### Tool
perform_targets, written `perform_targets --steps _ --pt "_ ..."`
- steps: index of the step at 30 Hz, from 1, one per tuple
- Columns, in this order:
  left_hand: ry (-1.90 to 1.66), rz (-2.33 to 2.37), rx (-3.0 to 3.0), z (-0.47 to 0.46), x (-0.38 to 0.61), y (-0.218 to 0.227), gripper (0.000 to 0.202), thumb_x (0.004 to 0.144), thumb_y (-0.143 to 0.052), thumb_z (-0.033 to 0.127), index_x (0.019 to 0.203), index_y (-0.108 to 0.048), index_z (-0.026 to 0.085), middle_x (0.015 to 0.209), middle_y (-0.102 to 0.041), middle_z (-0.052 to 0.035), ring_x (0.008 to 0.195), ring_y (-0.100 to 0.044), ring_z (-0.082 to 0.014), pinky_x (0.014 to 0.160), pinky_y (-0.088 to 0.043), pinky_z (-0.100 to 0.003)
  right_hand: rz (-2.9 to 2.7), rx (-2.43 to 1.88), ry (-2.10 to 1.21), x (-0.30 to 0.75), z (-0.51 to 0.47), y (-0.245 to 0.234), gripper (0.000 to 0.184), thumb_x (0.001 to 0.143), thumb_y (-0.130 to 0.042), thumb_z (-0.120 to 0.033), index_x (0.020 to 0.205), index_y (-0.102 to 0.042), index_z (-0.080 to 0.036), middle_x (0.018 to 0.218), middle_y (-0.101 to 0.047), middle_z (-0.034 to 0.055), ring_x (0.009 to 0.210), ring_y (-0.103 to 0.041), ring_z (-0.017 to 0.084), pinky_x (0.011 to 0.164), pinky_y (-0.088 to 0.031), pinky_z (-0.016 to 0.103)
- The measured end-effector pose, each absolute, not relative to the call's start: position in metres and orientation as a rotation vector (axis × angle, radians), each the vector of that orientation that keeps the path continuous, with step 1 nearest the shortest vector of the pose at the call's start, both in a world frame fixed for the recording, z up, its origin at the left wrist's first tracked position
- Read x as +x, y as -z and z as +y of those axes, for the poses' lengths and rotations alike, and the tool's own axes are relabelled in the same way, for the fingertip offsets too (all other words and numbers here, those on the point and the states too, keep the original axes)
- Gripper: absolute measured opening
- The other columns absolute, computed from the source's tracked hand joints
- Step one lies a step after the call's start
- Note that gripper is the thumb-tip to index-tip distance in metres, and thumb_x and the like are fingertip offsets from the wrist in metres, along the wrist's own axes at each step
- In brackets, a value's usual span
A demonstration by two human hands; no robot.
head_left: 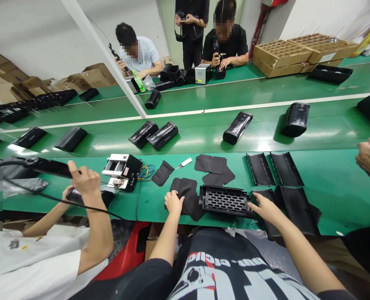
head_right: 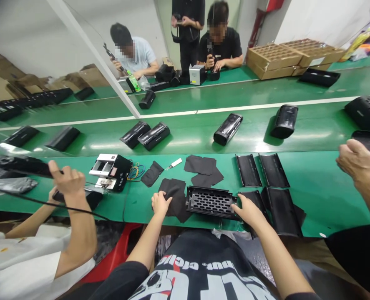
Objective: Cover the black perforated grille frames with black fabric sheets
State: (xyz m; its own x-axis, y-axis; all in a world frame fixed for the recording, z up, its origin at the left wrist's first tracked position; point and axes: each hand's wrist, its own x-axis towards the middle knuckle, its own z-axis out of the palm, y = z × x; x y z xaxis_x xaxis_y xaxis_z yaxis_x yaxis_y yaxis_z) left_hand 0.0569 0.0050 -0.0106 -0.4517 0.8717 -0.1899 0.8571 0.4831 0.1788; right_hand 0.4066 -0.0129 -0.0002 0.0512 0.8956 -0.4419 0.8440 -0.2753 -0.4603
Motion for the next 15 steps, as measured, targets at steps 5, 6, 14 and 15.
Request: perform_targets --steps 5,6,14,15 --pt "-0.137 2.415 1.71 -0.002 0.056 0.005 0.015 0.068 -0.057 0.025 0.082 -0.057 0.021 0.097 -0.048 -0.0079 0.097 -0.041 -0.0236 0.079 -0.032 -0.035 -1.79 -2.176 -1.023 0.397 -0.012 -0.025 0.06 0.068 -0.051 -0.043 0.119 -0.042 -0.014 0.112 -0.052 0.0164 0.098 -0.053 0.027 0.077 -0.043 0.035" --pt "-0.157 2.395 1.729 -0.003 0.055 0.005 0.012 0.069 -0.056 0.025 0.081 -0.057 0.021 0.097 -0.049 -0.0076 0.096 -0.041 -0.0234 0.08 -0.031 -0.035 -1.783 -2.146 -1.008 0.393 -0.011 -0.031 0.058 0.067 -0.051 -0.042 0.118 -0.043 -0.015 0.111 -0.053 0.0154 0.096 -0.054 0.026 0.076 -0.043 0.035" --pt "-0.853 2.044 1.137 -0.009 0.056 0.002 0.015 0.063 -0.059 0.016 0.075 -0.053 0.021 0.069 -0.056 -0.0016 0.073 -0.054 -0.0176 0.071 -0.038 -0.03 -1.696 -1.64 -1.134 0.325 -0.01 -0.061 0.036 0.072 -0.046 -0.032 0.104 -0.052 -0.018 0.095 -0.059 0.007 0.078 -0.057 0.017 0.072 -0.044 0.028" --pt "-0.966 1.963 0.955 -0.01 0.058 0.001 0.021 0.061 -0.061 0.016 0.08 -0.052 0.02 0.067 -0.056 -0.0005 0.067 -0.055 -0.0158 0.068 -0.04 -0.029 -1.721 -1.571 -1.163 0.313 -0.012 -0.062 0.034 0.072 -0.045 -0.03 0.102 -0.053 -0.018 0.093 -0.059 0.0066 0.077 -0.057 0.016 0.071 -0.044 0.028"
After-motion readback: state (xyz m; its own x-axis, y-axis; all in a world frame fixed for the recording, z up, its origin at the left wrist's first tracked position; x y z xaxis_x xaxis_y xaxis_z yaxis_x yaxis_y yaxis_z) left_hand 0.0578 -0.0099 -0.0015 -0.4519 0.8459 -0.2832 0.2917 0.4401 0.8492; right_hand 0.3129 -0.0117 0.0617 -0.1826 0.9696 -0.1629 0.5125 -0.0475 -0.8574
